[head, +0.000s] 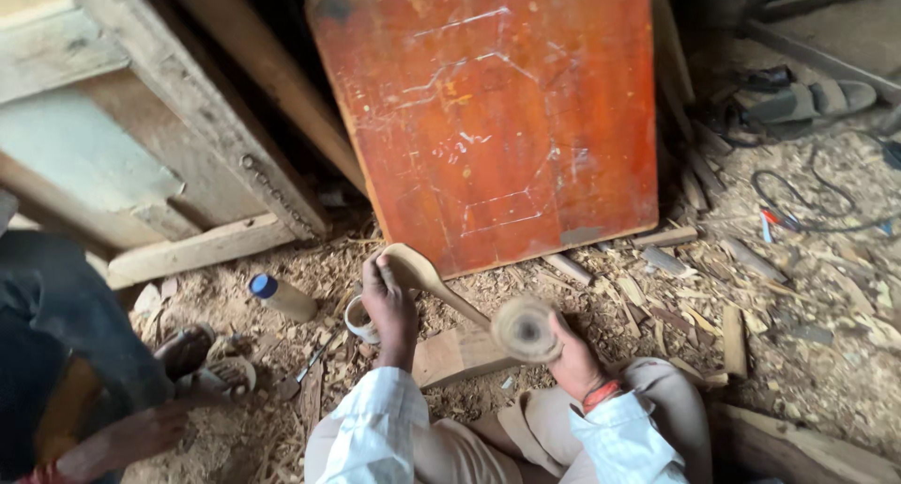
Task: The person sits on the floor and sands a small wooden object using a sanding disc. They hold the object with one hand and rub the sanding disc against it with the other hand repeatedly.
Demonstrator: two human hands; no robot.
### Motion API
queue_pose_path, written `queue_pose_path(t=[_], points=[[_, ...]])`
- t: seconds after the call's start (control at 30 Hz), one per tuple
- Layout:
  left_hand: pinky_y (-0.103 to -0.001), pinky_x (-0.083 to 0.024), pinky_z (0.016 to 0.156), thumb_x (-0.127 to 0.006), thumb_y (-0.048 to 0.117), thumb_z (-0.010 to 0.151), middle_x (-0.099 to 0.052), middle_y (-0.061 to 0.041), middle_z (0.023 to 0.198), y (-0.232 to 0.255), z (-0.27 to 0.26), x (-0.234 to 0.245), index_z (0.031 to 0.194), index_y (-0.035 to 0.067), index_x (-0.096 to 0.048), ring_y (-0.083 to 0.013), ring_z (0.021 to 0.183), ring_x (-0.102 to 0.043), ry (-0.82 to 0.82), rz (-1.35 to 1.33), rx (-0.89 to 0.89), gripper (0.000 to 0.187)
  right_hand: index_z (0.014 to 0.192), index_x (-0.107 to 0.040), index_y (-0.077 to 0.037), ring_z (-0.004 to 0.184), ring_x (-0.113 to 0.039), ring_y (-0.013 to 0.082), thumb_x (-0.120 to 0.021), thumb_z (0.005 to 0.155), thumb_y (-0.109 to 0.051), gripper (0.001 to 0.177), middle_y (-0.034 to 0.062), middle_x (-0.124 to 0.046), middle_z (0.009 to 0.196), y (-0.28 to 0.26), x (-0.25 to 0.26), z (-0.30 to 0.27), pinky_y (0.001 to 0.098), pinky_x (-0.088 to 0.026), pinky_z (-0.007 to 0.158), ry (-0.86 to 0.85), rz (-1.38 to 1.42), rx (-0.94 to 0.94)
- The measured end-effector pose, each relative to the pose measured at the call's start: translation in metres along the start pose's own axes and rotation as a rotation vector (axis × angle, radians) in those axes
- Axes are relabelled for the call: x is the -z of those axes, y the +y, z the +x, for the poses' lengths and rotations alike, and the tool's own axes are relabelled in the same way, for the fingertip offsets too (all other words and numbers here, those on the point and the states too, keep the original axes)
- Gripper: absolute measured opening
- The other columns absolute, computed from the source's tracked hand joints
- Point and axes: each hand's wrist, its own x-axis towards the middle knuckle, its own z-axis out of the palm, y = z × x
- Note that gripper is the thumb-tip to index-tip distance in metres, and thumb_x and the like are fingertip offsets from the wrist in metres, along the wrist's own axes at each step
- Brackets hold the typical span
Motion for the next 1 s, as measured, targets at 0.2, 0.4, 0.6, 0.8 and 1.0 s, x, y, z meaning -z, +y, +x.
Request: queue_pose_path(t=[0.2, 0.4, 0.6, 0.8, 1.0], points=[[-0.032, -0.057, 0.072, -0.05, 0.028, 0.109, -0.074, -0.011, 0.098, -0.05, 0.014, 0.016, 0.116, 0.0, -0.066, -0.0152, 0.081, -0.067, -0.032, -0.181, 0.271, 0.033, 0.132, -0.064, -0.001, 0.114, -0.07, 0.0248, -0.062, 0.092, -0.049, 0.063, 0.013, -0.073, 0.122, 0.006, -0.041, -0.036, 0.0412, -0.055, 0.1, -0.44, -0.104, -0.498], [-0.037, -0.058, 0.074, -0.05, 0.018, 0.098, -0.071, -0.009, 0.094, -0.085, -0.009, 0.008, 0.122, 0.01, -0.054, -0.021, 0.079, -0.072, -0.404, -0.458, 0.776, 0.026, 0.128, -0.064, -0.002, 0.107, -0.069, 0.0254, -0.071, 0.089, -0.041, 0.056, 0.0121, -0.074, 0.117, 0.039, -0.033, -0.056, 0.0444, -0.056, 0.093, -0.121, 0.051, -0.522], [-0.044, -0.055, 0.078, -0.042, 0.034, 0.107, -0.06, -0.007, 0.082, -0.098, -0.033, -0.021, 0.105, 0.007, -0.056, -0.0225, 0.074, -0.062, -0.289, -0.645, 1.017, 0.031, 0.124, -0.071, -0.003, 0.113, -0.068, 0.0169, -0.073, 0.091, -0.023, 0.04, 0.0061, -0.075, 0.12, 0.063, 0.012, -0.045, 0.0363, -0.052, 0.101, -0.09, -0.103, -0.407], [-0.042, -0.05, 0.064, -0.048, 0.039, 0.109, -0.053, -0.006, 0.067, -0.098, -0.032, -0.024, 0.084, 0.011, -0.048, -0.0251, 0.062, -0.055, -0.351, -0.771, 0.942, 0.038, 0.119, -0.074, -0.001, 0.106, -0.07, 0.0201, -0.075, 0.09, -0.025, 0.037, 0.0093, -0.077, 0.114, 0.094, 0.033, -0.043, 0.0385, -0.053, 0.097, -0.108, -0.042, -0.518], [-0.047, -0.055, 0.094, -0.046, 0.037, 0.101, -0.068, -0.015, 0.123, -0.078, -0.019, -0.019, 0.122, 0.013, -0.059, -0.0302, 0.107, -0.069, -0.371, -0.683, 0.933, 0.035, 0.118, -0.074, -0.001, 0.104, -0.072, 0.0205, -0.069, 0.088, -0.033, 0.045, 0.01, -0.079, 0.113, 0.076, 0.026, -0.038, 0.037, -0.055, 0.093, -0.136, -0.133, -0.336]])
